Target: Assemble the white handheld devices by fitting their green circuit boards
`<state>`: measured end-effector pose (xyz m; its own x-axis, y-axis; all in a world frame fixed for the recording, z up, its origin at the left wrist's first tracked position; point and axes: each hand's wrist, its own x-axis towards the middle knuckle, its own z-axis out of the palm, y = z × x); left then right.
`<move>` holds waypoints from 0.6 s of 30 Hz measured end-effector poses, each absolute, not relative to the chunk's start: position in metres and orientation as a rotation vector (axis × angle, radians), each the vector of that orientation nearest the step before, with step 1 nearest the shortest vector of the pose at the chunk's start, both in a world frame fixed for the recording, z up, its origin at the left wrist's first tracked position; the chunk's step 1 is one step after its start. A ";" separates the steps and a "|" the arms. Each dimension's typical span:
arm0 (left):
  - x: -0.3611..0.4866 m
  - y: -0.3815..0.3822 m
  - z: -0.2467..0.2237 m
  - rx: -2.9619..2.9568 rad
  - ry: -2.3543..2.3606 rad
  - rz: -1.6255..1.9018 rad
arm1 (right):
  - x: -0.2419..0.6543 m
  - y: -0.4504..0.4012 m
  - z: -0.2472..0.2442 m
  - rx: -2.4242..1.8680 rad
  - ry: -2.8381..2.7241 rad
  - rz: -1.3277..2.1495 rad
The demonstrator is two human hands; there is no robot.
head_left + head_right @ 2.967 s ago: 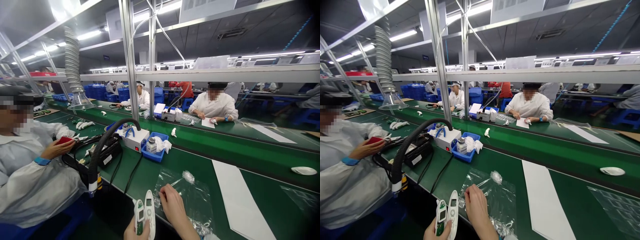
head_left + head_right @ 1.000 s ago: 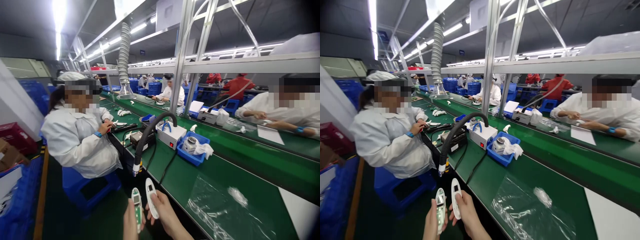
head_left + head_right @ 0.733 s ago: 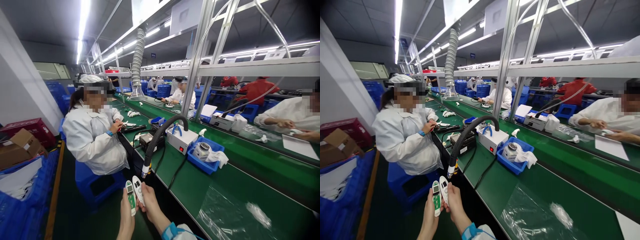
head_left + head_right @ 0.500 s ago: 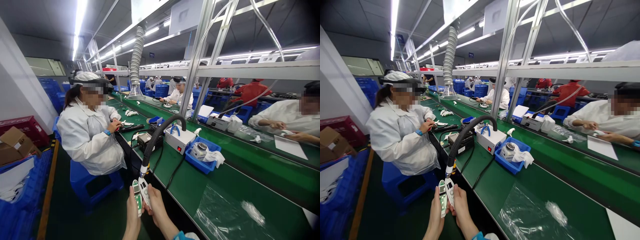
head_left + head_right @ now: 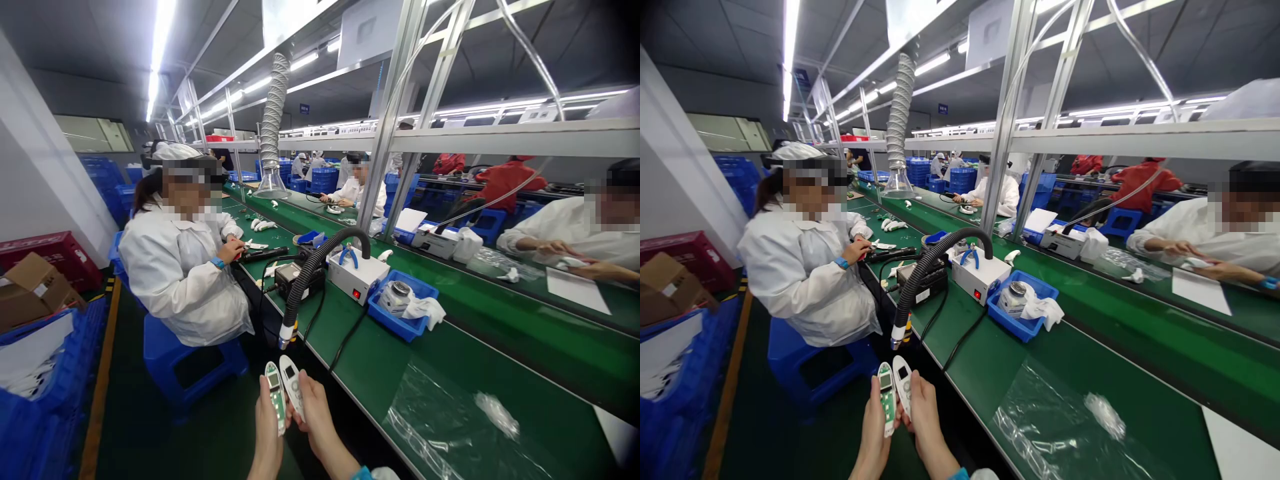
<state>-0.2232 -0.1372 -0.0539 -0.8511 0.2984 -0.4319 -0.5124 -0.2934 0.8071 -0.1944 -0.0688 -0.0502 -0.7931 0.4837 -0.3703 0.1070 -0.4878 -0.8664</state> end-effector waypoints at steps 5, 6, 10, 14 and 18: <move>-0.188 -0.131 -0.058 -0.272 1.370 2.098 | -0.132 -0.053 -0.053 -0.852 -1.171 2.421; -0.183 -0.132 -0.056 -0.263 1.349 2.090 | -0.120 -0.051 -0.053 -0.828 -1.122 2.447; -0.172 -0.131 -0.036 -0.218 1.288 2.026 | -0.084 -0.045 -0.050 -0.754 -1.107 2.453; -0.160 -0.122 -0.019 0.001 1.320 1.991 | -0.066 -0.044 -0.046 -0.700 -1.353 2.233; -0.143 -0.106 -0.020 0.139 1.365 2.020 | -0.057 -0.043 -0.043 -0.582 -1.508 1.978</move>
